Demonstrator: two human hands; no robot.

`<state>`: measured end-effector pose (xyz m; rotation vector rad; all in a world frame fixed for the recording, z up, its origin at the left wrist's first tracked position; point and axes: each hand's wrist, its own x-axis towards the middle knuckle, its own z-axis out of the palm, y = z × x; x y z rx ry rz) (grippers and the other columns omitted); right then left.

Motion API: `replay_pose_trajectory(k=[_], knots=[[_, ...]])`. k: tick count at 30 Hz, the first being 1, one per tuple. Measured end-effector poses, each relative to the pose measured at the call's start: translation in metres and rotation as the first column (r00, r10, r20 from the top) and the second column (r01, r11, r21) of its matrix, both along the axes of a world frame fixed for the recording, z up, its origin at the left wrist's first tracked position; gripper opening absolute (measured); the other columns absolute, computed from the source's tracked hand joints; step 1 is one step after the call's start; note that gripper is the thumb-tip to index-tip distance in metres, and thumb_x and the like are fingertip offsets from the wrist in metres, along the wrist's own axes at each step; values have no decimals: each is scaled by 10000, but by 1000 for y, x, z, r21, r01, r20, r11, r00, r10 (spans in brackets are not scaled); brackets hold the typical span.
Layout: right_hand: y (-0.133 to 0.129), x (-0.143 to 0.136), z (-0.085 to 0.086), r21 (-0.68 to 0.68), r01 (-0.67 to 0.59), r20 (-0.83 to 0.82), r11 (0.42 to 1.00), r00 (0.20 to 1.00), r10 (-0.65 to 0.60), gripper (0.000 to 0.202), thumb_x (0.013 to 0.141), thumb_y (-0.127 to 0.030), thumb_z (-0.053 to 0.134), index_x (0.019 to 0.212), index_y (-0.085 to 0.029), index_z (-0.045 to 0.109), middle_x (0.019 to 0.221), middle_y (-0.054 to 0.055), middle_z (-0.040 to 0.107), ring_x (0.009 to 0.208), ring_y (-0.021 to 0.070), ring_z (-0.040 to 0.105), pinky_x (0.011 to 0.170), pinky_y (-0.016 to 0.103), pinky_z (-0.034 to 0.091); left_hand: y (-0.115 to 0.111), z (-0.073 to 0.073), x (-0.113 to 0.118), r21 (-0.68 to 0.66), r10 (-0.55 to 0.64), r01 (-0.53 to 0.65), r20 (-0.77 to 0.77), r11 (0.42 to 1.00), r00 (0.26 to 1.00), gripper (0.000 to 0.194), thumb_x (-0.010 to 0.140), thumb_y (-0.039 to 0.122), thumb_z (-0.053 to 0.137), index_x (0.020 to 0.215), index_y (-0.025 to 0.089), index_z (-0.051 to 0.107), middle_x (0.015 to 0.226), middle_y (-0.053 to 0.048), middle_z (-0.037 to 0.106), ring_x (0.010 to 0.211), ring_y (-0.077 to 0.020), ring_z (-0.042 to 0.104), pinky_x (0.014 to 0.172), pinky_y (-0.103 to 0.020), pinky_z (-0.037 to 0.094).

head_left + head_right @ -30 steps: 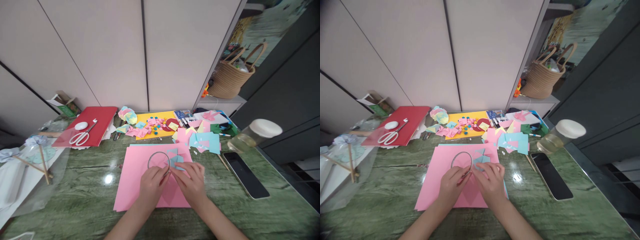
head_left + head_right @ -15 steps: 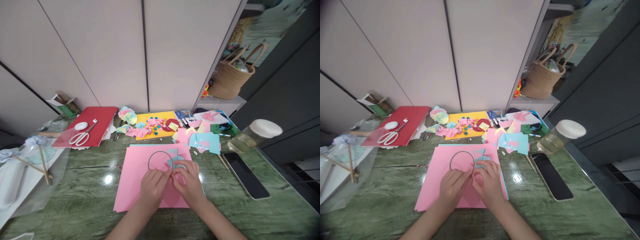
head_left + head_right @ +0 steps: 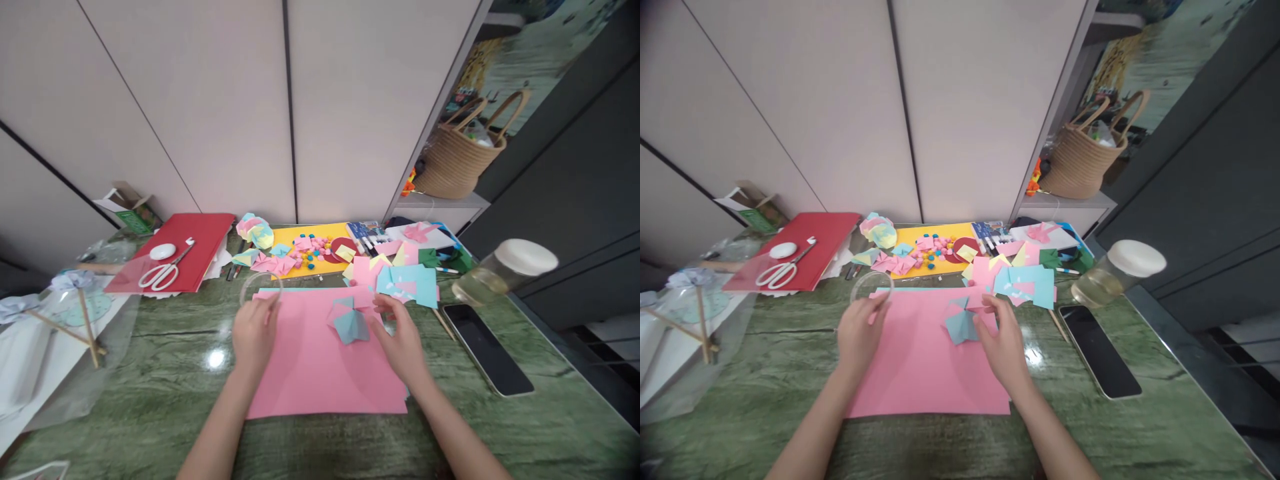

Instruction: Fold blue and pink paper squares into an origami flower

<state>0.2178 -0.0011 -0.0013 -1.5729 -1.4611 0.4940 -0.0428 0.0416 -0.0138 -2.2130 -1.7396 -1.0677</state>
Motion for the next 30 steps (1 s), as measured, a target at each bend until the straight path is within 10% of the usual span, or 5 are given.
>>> replay_pose_trajectory(k=[16,21,24,27,30], knots=[[8,1,-22,-325,54,150,944,989,-5,749,708,-359,552,1343,-274,163,1022,41,592,1023,255,485,862,440,284,25,-20,-43,-179,333,-371,-209,911,919,313,776,186,425,1036,156,597,1108,-136,549,1009,-272,469,816,-387,364],[5,-7,-22,-293,33,150,955,989,12,725,699,-324,561,1334,-254,217,922,45,606,989,264,491,847,438,291,4,0,0,-390,146,-109,64,914,987,334,792,235,403,1094,163,525,996,-112,583,908,-220,540,768,-345,404],[3,-13,-19,-262,-25,29,965,999,34,682,698,-277,551,1311,-250,255,830,9,603,854,211,541,796,370,345,-23,8,37,-689,-46,383,454,615,890,241,779,277,419,969,182,534,671,-16,618,610,-148,576,584,-264,427],[0,-20,-15,-225,-103,-153,969,986,69,645,710,-222,521,1298,-231,255,718,-33,587,692,151,540,715,298,379,-42,8,56,-705,4,705,707,75,707,255,750,398,475,805,154,519,619,-38,636,516,-149,584,498,-260,437],[-2,-25,-12,-190,-147,-300,971,950,85,638,704,-195,529,1285,-207,266,667,-48,554,624,125,504,661,262,378,-46,5,57,-629,114,775,767,-61,632,305,713,444,523,777,146,512,662,-67,658,520,-148,601,520,-277,466]])
